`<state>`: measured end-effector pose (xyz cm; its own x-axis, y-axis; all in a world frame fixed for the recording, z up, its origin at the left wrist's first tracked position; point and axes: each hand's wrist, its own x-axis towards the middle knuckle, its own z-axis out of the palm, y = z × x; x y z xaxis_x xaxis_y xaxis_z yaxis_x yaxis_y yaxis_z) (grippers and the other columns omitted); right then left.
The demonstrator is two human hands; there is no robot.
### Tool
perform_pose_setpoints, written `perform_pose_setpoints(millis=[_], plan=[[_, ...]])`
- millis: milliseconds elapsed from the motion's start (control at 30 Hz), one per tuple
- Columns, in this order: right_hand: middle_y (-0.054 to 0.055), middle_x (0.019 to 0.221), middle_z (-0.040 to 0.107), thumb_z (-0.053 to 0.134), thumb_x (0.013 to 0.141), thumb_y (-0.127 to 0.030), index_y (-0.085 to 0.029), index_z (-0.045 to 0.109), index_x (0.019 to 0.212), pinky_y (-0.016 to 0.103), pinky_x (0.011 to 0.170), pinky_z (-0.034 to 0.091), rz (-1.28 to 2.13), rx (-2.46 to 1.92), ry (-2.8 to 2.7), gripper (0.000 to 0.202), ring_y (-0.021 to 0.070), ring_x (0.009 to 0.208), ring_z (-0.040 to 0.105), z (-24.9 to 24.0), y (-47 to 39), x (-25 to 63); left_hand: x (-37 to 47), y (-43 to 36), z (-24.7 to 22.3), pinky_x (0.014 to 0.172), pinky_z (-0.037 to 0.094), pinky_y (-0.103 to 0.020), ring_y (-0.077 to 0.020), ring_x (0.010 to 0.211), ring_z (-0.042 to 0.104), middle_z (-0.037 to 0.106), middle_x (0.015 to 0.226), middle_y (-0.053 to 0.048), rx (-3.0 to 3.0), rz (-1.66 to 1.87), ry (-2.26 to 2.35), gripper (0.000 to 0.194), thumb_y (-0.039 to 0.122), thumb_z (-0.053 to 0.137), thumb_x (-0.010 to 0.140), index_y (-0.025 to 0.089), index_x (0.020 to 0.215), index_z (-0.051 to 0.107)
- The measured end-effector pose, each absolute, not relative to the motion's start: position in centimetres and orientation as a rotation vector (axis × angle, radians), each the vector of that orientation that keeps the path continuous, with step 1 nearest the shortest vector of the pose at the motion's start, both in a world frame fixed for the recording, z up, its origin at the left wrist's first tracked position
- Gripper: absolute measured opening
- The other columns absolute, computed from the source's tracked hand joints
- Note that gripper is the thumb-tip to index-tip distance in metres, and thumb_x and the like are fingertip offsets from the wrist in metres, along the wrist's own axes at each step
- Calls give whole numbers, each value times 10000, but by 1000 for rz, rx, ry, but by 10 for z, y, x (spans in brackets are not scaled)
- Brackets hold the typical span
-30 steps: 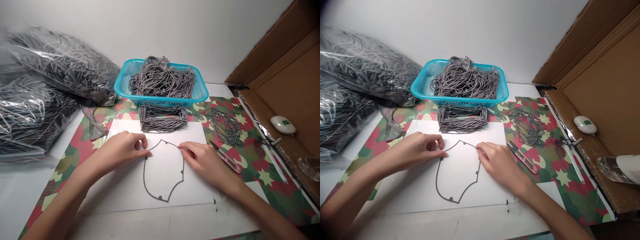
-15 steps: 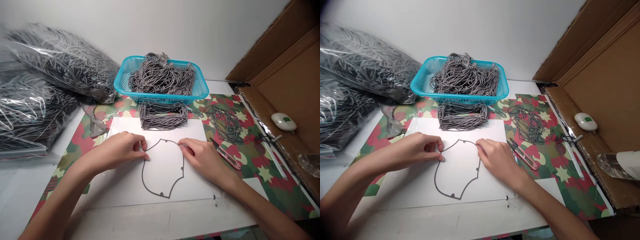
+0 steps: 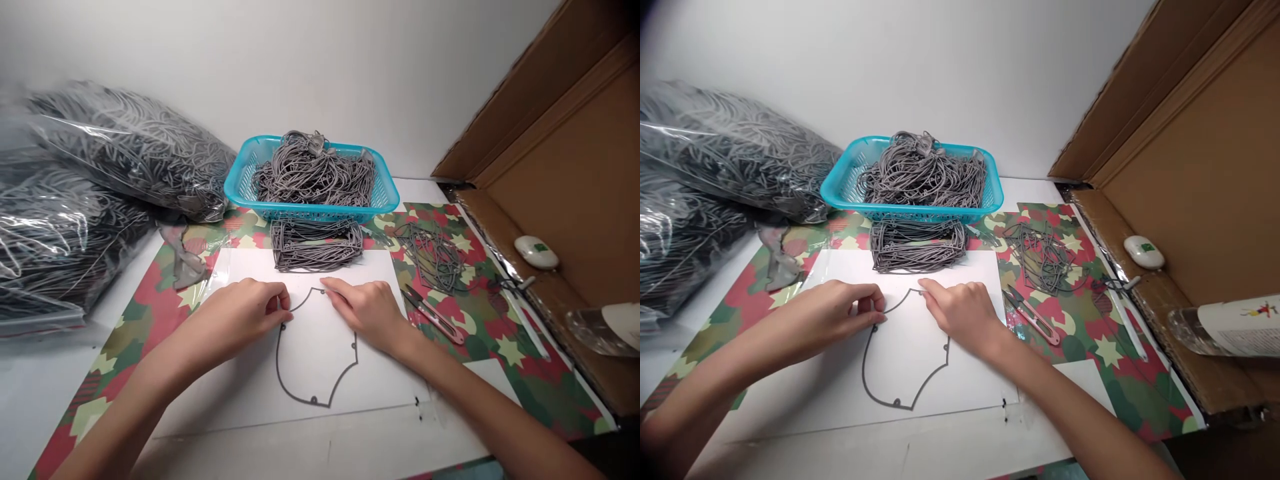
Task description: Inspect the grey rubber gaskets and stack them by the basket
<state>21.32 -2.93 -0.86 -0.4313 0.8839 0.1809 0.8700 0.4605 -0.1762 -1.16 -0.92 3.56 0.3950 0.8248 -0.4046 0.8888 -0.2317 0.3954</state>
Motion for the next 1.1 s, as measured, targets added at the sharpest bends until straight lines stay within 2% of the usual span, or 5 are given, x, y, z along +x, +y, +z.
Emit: perform_pose_setpoints(millis=[400,633,800,933,1100], plan=[[13,567,668,553,908,-204,-204,722,980,282,515,172,153,-1336,-2485,184,145,476,537,-10,-17,196,-6,-15,33,493,241,-284,-195,555,572,662,761,-34,2542,-199,1549,223,186,372,946,202,852,574],[-47,538,558,432,979,-201,-157,647,962,209,492,315,176,-1204,-2158,220,82,438,452,11,-18,208,-1,-15,37,414,269,-260,-111,458,522,678,786,16,2949,799,1462,138,140,461,949,189,861,555],[-47,584,604,524,942,-137,-191,633,942,203,475,346,8,-841,-1915,122,72,445,453,38,-22,222,-1,-24,42,518,375,-242,-114,562,578,727,806,-9,3176,1458,1193,196,21,545,853,182,962,569],[-6,597,647,491,931,-93,-183,670,920,240,526,386,-122,-849,-2147,201,104,497,524,46,-31,234,0,-31,42,532,353,-284,-132,559,567,717,758,-10,3233,1243,889,213,67,489,839,208,973,576],[-53,475,453,519,916,-244,-200,697,825,245,469,305,550,-1120,-2260,205,93,431,368,43,-52,260,23,-51,35,446,247,-323,-129,440,410,586,559,22,3069,1001,514,179,83,453,773,197,823,582]])
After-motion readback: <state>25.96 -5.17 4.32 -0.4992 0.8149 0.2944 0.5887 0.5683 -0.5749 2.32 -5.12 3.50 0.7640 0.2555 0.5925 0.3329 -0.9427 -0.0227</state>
